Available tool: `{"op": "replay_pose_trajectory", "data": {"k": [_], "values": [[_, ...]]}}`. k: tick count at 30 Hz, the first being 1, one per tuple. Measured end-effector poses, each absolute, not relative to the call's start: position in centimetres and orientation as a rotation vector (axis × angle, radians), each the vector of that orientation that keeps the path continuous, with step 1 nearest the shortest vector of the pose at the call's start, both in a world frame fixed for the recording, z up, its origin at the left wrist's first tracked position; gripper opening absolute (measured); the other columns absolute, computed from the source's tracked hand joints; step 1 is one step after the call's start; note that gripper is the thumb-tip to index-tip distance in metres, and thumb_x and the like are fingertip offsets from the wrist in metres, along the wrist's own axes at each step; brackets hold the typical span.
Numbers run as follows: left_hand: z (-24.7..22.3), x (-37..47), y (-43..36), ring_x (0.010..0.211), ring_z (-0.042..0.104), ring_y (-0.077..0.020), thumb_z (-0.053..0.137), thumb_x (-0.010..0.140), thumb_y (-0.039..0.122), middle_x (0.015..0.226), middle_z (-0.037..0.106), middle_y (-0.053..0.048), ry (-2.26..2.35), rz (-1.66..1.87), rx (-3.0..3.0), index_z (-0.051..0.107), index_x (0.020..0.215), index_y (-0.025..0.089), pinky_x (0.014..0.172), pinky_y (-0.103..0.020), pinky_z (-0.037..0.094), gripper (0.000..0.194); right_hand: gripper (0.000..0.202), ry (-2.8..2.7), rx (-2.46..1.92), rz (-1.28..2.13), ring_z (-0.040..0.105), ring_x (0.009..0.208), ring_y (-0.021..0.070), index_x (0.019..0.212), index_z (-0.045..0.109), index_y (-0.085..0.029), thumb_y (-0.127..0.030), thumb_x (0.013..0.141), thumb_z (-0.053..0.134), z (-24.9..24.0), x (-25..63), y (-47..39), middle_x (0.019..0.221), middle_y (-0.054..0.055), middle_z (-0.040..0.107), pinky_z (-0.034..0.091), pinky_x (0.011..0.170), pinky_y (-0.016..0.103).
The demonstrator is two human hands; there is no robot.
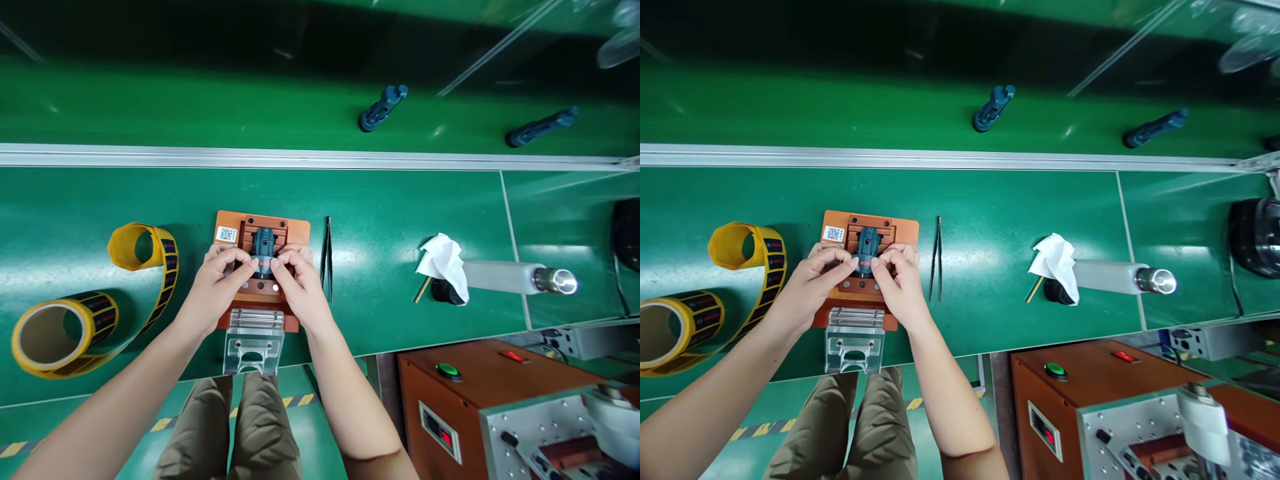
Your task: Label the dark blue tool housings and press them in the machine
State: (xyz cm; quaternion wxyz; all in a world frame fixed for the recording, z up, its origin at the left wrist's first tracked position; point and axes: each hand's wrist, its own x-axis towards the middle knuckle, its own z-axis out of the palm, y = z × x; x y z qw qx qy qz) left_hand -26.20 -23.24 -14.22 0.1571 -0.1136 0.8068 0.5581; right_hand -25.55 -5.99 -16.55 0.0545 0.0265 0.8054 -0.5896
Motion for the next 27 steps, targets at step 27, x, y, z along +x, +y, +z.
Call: {"op": "replay_pose_trajectory", "data": {"k": [27], "values": [[-14.3,-25.6,-23.1,0.101,0.055,-0.0211,0.061,0.092,0.044,0.098,0.055,-0.002,2.351,1.63,-0.373,0.068,0.082,0.025,0.095,-0.036,0.043,0.023,0.029,2.516,-0.561,-1.506,0.042,0.132,0.0285,0.124,0.069,-0.045,-0.042,0.1,0.054,-17.8,-25.0,-2.0,0.139,0.002,0.05,0.043,0.108,0.053]]}}
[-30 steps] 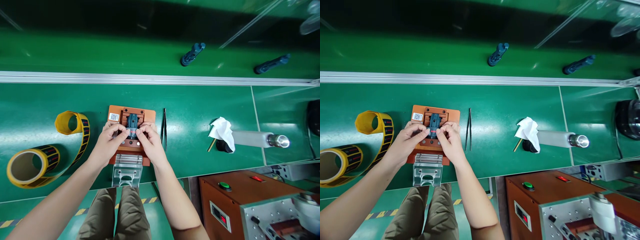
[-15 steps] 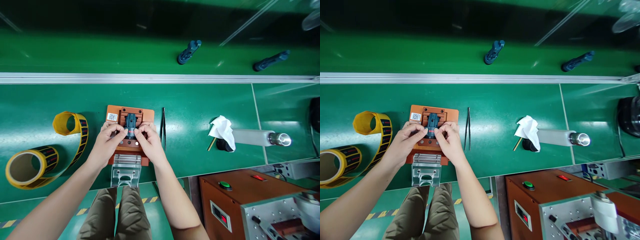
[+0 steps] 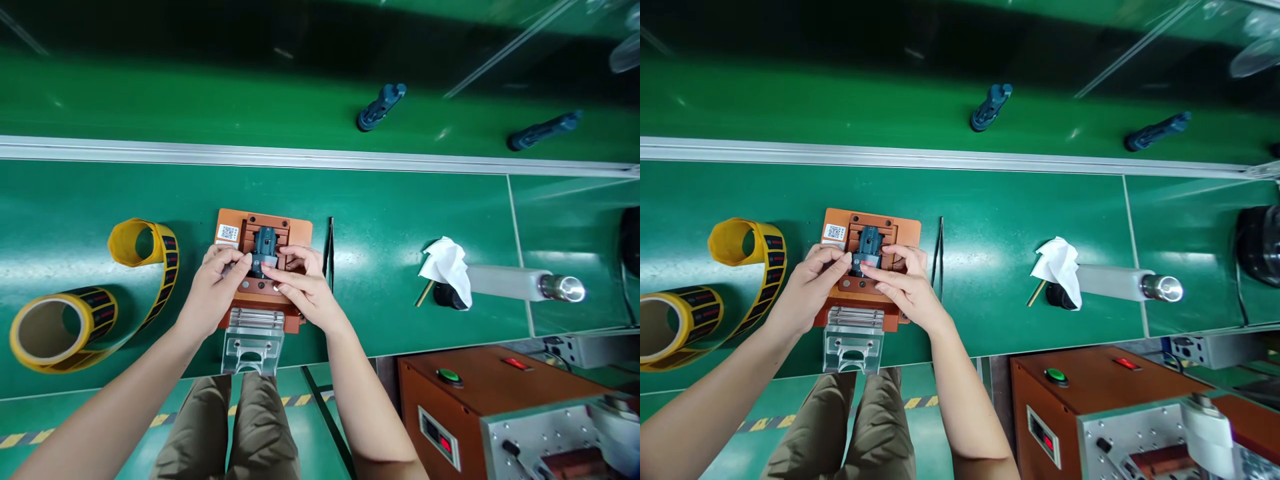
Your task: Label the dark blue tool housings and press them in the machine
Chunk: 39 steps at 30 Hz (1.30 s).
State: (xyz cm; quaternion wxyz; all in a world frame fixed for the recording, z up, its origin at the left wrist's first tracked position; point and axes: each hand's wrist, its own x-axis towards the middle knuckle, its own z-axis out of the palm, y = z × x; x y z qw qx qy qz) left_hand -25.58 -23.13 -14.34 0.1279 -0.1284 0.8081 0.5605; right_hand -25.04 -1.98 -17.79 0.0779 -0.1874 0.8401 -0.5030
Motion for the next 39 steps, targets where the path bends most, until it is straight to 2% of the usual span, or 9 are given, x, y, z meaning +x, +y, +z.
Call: {"op": "replay_pose_trajectory", "data": {"k": [11,16,18,21,24,27,31,35,39], "values": [[-14.9,-25.5,-23.2,0.098,0.056,-0.0191,0.061,0.092,0.044,0.095,0.056,-0.001,2.386,1.692,-0.404,0.067,0.081,0.024,0.09,-0.031,0.043,0.023,0.028,2.522,-0.701,-1.443,0.041,0.131,0.0281,0.123,0.069,-0.049,-0.038,0.099,0.058,-17.3,-26.6,-2.8,0.142,0.001,0.045,0.035,0.112,0.053],[-14.9,-25.6,-23.5,0.093,0.057,-0.0181,0.058,0.093,0.045,0.092,0.056,-0.001,2.443,1.666,-0.353,0.066,0.079,0.023,0.087,-0.03,0.043,0.028,0.028,2.546,-0.49,-1.498,0.043,0.129,0.0252,0.126,0.068,-0.035,-0.035,0.1,0.056,-17.0,-26.7,-3.5,0.131,0.007,0.046,0.037,0.112,0.049],[-15.0,-25.7,-23.6,0.092,0.057,-0.018,0.057,0.093,0.044,0.092,0.057,-0.001,2.468,1.671,-0.33,0.065,0.077,0.022,0.088,-0.03,0.044,0.028,0.041,2.569,-0.311,-1.518,0.05,0.118,0.0252,0.127,0.063,-0.024,-0.041,0.09,0.07,-16.7,-27.0,-4.1,0.118,0.009,0.049,0.045,0.104,0.047],[-15.2,-25.6,-23.7,0.091,0.059,-0.0191,0.06,0.09,0.044,0.089,0.059,-0.002,2.507,1.71,-0.369,0.066,0.076,0.022,0.089,-0.032,0.045,0.027,0.061,2.711,-0.185,-1.308,0.052,0.107,0.0286,0.107,0.061,-0.017,-0.049,0.064,0.09,-15.6,-27.4,-5.6,0.107,0.009,0.051,0.051,0.094,0.047],[-14.3,-25.3,-23.8,0.088,0.059,-0.0212,0.061,0.088,0.049,0.086,0.06,-0.003,2.587,1.768,-0.491,0.065,0.079,0.021,0.088,-0.035,0.046,0.03,0.052,2.813,-0.211,-1.111,0.055,0.104,0.03,0.094,0.058,-0.017,-0.044,0.063,0.09,-13.1,-27.5,-7.0,0.103,0.01,0.055,0.053,0.09,0.046],[-10.7,-24.6,-24.0,0.093,0.062,-0.0221,0.056,0.091,0.055,0.096,0.066,-0.006,2.595,1.877,-0.564,0.066,0.097,0.02,0.087,-0.035,0.049,0.037,0.05,2.757,-0.235,-1.211,0.062,0.1,0.0282,0.107,0.057,-0.017,-0.037,0.07,0.085,-9.1,-26.3,-6.9,0.106,0.01,0.062,0.054,0.087,0.043],[-2.6,-23.6,-23.6,0.11,0.066,-0.0232,0.068,0.087,0.052,0.12,0.071,-0.009,2.07,2.172,-0.282,0.067,0.121,0.022,0.095,-0.034,0.05,0.045,0.054,2.631,-0.523,-1.501,0.066,0.108,0.0266,0.125,0.054,-0.021,-0.035,0.079,0.079,-2.7,-22.7,-4.9,0.117,0.011,0.068,0.053,0.094,0.042],[4.1,-23.0,-21.7,0.103,0.069,-0.0242,0.08,0.079,0.041,0.117,0.074,-0.011,1.758,2.255,-0.143,0.074,0.113,0.019,0.089,-0.034,0.055,0.041,0.054,2.546,-0.467,-1.83,0.064,0.11,0.0253,0.126,0.056,-0.023,-0.041,0.081,0.079,2.1,-19.2,-3.2,0.123,0.011,0.066,0.052,0.096,0.041],[8.3,-21.3,-18.0,0.099,0.071,-0.022,0.081,0.08,0.035,0.116,0.075,-0.011,1.725,2.359,-0.075,0.076,0.108,0.019,0.09,-0.034,0.056,0.033,0.04,2.06,-0.151,-2.147,0.064,0.074,0.0155,0.115,0.056,-0.022,-0.05,0.089,0.066,5.0,-16.8,-1.4,0.096,0.003,0.067,0.054,0.069,0.03]]}}
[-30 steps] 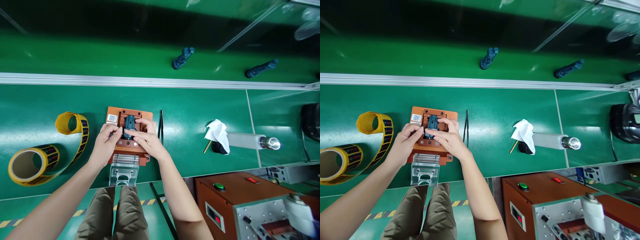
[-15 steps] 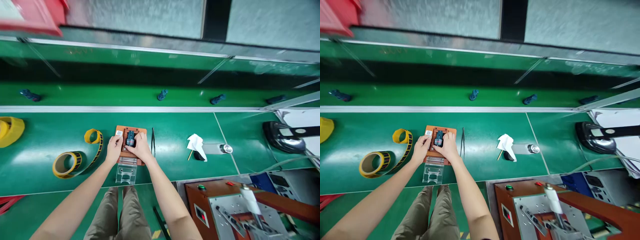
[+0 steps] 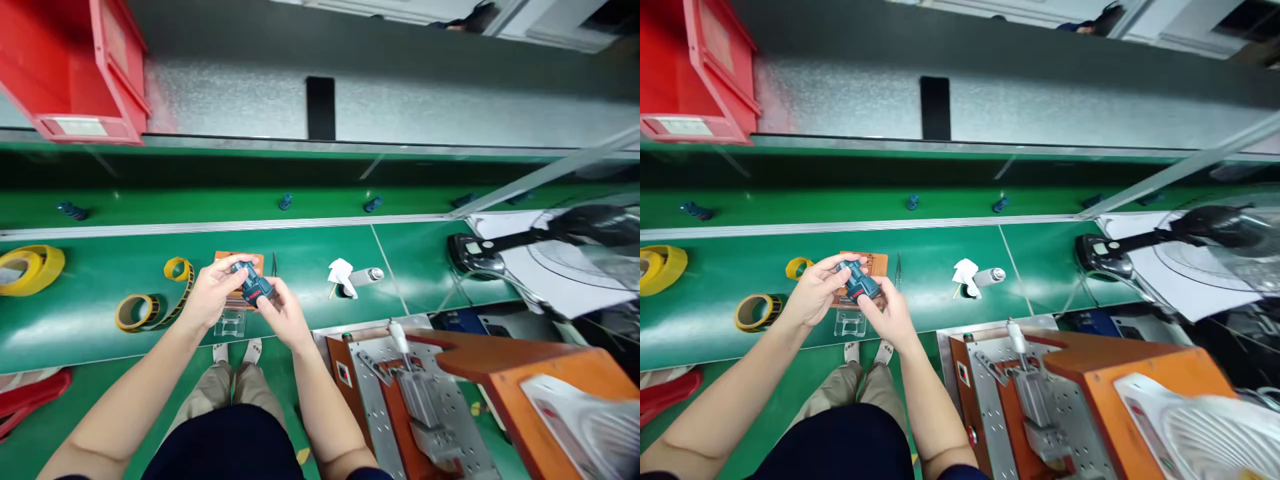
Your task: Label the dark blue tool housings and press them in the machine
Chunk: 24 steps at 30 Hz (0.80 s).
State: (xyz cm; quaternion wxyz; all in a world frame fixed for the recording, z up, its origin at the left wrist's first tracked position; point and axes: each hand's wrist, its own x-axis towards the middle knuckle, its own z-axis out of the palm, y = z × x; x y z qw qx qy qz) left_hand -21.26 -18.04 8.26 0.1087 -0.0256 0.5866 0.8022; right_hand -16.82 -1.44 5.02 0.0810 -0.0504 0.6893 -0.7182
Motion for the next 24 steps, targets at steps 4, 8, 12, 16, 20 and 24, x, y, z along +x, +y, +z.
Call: {"op": "replay_pose_trajectory", "data": {"k": [4,8,12,16,20,24], "values": [[11.4,-19.6,-14.3,0.1,0.072,-0.0231,0.082,0.078,0.033,0.114,0.075,-0.01,1.739,2.324,0.068,0.077,0.108,0.02,0.089,-0.034,0.058,0.032,0.036,1.685,0.04,-2.399,0.037,0.045,0.0057,0.093,0.049,-0.024,-0.052,0.084,0.069,7.5,-15.0,0.6,0.064,-0.009,0.048,0.031,0.042,0.018],[14.0,-18.3,-11.2,0.101,0.073,-0.0258,0.084,0.076,0.034,0.116,0.075,-0.011,1.738,2.244,0.213,0.078,0.107,0.02,0.085,-0.035,0.06,0.035,0.039,1.516,0.19,-2.61,0.025,0.046,0.0041,0.083,0.041,-0.024,-0.051,0.081,0.07,10.0,-13.2,2.8,0.063,-0.01,0.039,0.016,0.039,0.014],[15.5,-17.0,-8.7,0.101,0.073,-0.0264,0.083,0.075,0.036,0.116,0.075,-0.011,1.791,2.181,0.343,0.077,0.108,0.019,0.084,-0.035,0.06,0.038,0.039,1.432,0.243,-2.714,0.027,0.046,0.004,0.081,0.039,-0.024,-0.05,0.082,0.069,12.1,-11.2,4.9,0.064,-0.009,0.042,0.012,0.038,0.013],[15.1,-16.2,-7.1,0.087,0.071,-0.0186,0.079,0.08,0.037,0.099,0.076,-0.006,1.901,2.186,0.469,0.076,0.105,0.021,0.079,-0.029,0.057,0.029,0.038,1.175,0.202,-2.635,0.028,0.042,0.005,0.09,0.043,-0.025,-0.059,0.087,0.06,13.3,-9.6,5.6,0.059,-0.006,0.054,0.011,0.038,0.014],[14.8,-15.7,-6.7,0.067,0.057,-0.0121,0.066,0.089,0.04,0.071,0.063,0.001,2.079,2.231,0.565,0.068,0.076,0.02,0.066,-0.024,0.048,0.024,0.052,1.078,0.155,-2.525,0.025,0.042,0.0055,0.09,0.051,-0.021,-0.072,0.089,0.047,13.9,-8.2,4.6,0.057,-0.002,0.056,0.012,0.037,0.017],[16.3,-15.6,-7.7,0.063,0.051,-0.012,0.062,0.09,0.037,0.067,0.057,0.002,2.251,2.007,0.589,0.06,0.07,0.02,0.061,-0.025,0.042,0.027,0.049,1.5,0.167,-2.491,0.038,0.051,0.0084,0.098,0.052,-0.022,-0.07,0.093,0.047,14.2,-7.0,3.4,0.07,0.001,0.059,0.019,0.04,0.017]]}}
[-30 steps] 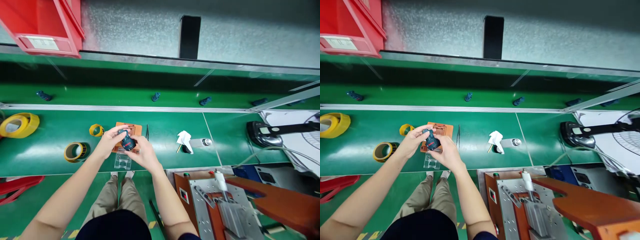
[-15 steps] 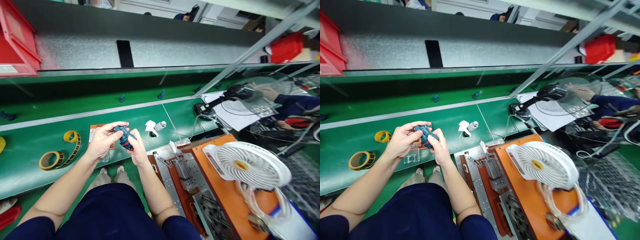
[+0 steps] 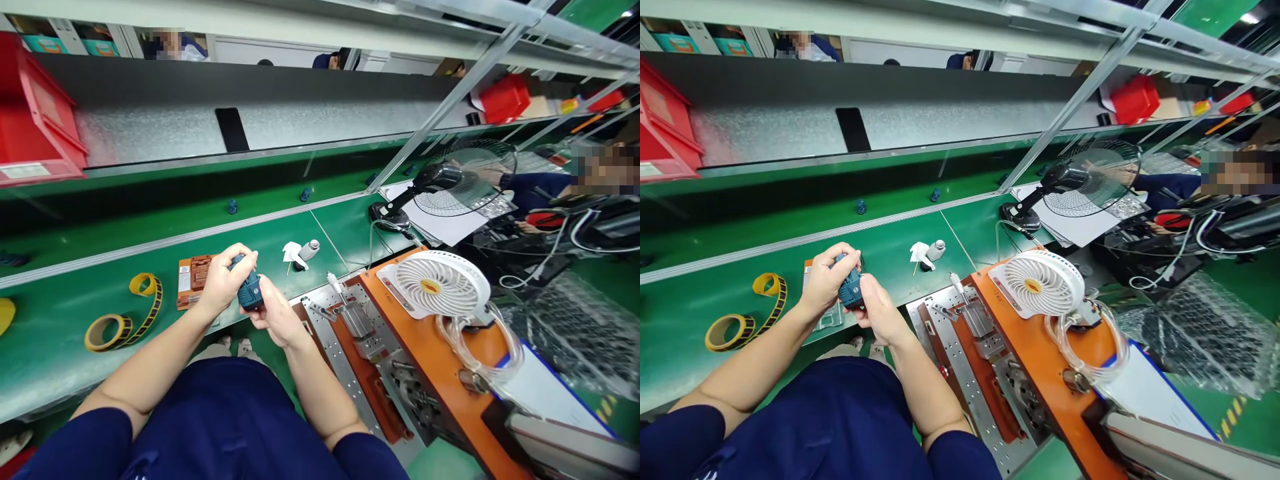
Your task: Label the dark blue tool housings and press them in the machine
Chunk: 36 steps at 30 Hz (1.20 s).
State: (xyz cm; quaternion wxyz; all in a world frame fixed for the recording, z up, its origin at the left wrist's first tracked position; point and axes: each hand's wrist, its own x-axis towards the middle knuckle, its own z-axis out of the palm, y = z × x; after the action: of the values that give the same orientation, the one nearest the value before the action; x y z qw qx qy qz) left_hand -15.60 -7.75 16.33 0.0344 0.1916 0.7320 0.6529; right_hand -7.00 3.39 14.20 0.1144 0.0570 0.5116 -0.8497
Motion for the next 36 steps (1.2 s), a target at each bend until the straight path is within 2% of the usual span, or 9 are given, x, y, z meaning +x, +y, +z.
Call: {"op": "replay_pose_trajectory", "data": {"k": [5,8,10,14,19,23,27,31,36], "values": [[18.1,-15.9,-9.2,0.065,0.051,-0.0131,0.059,0.09,0.032,0.066,0.056,0.002,2.434,1.841,0.698,0.058,0.068,0.02,0.064,-0.026,0.041,0.025,0.042,2.224,0.038,-2.142,0.048,0.06,0.013,0.124,0.05,-0.022,-0.056,0.103,0.036,14.9,-6.6,2.2,0.079,0.0,0.056,0.039,0.053,0.025],[18.2,-16.3,-9.9,0.064,0.05,-0.0137,0.058,0.09,0.033,0.065,0.055,0.002,2.466,1.835,0.729,0.057,0.067,0.021,0.064,-0.026,0.04,0.026,0.036,2.514,0.048,-1.952,0.059,0.079,0.0182,0.126,0.049,-0.022,-0.048,0.103,0.039,15.4,-6.9,1.2,0.093,0.004,0.062,0.046,0.07,0.031],[18.0,-16.8,-10.5,0.063,0.049,-0.014,0.058,0.089,0.034,0.065,0.055,0.002,2.457,1.839,0.725,0.057,0.066,0.021,0.063,-0.027,0.04,0.027,0.034,2.605,0.079,-1.891,0.061,0.09,0.0205,0.126,0.05,-0.022,-0.045,0.102,0.041,15.6,-7.3,0.4,0.102,0.006,0.064,0.047,0.079,0.034],[17.5,-18.3,-11.9,0.062,0.049,-0.014,0.06,0.088,0.039,0.064,0.055,0.002,2.327,1.864,0.699,0.058,0.067,0.021,0.061,-0.026,0.039,0.028,0.038,2.565,0.138,-1.969,0.061,0.09,0.02,0.125,0.051,-0.023,-0.045,0.095,0.057,15.7,-8.0,-1.4,0.105,0.005,0.065,0.05,0.082,0.035],[17.3,-20.0,-13.7,0.065,0.051,-0.0141,0.063,0.088,0.045,0.067,0.056,0.002,2.141,1.926,0.679,0.06,0.07,0.021,0.062,-0.026,0.042,0.03,0.051,2.228,0.141,-2.228,0.061,0.074,0.0157,0.136,0.047,-0.025,-0.046,0.092,0.063,15.6,-8.7,-3.3,0.1,0.003,0.063,0.055,0.068,0.032],[16.8,-20.7,-14.4,0.065,0.052,-0.0135,0.065,0.087,0.049,0.069,0.058,0.002,1.952,2.014,0.601,0.061,0.072,0.02,0.061,-0.025,0.043,0.033,0.062,2.083,0.151,-2.386,0.066,0.087,0.0171,0.144,0.042,-0.027,-0.042,0.089,0.067,15.6,-9.0,-4.4,0.118,0.007,0.062,0.06,0.074,0.033],[15.6,-21.1,-14.8,0.086,0.062,-0.0157,0.066,0.088,0.054,0.091,0.068,-0.002,1.664,2.16,0.511,0.068,0.092,0.021,0.075,-0.024,0.048,0.034,0.061,2.458,0.321,-2.308,0.065,0.102,0.0202,0.139,0.05,-0.024,-0.034,0.083,0.074,15.6,-9.3,-4.9,0.13,0.01,0.06,0.059,0.086,0.035],[13.9,-21.0,-15.4,0.1,0.065,-0.018,0.063,0.089,0.06,0.114,0.07,-0.007,1.298,2.126,0.387,0.064,0.114,0.022,0.083,-0.027,0.051,0.046,0.061,2.998,0.465,-1.93,0.064,0.106,0.0226,0.138,0.053,-0.024,-0.026,0.08,0.075,15.7,-9.1,-5.0,0.132,0.011,0.06,0.058,0.088,0.036],[12.8,-19.6,-15.6,0.109,0.07,-0.0247,0.084,0.076,0.04,0.121,0.072,-0.011,0.984,1.893,0.372,0.054,0.134,0.023,0.095,-0.035,0.054,0.068,0.059,3.233,0.621,-1.608,0.063,0.105,0.0236,0.141,0.051,-0.026,-0.025,0.085,0.069,14.9,-7.8,-5.0,0.123,0.01,0.063,0.057,0.088,0.038]]}}
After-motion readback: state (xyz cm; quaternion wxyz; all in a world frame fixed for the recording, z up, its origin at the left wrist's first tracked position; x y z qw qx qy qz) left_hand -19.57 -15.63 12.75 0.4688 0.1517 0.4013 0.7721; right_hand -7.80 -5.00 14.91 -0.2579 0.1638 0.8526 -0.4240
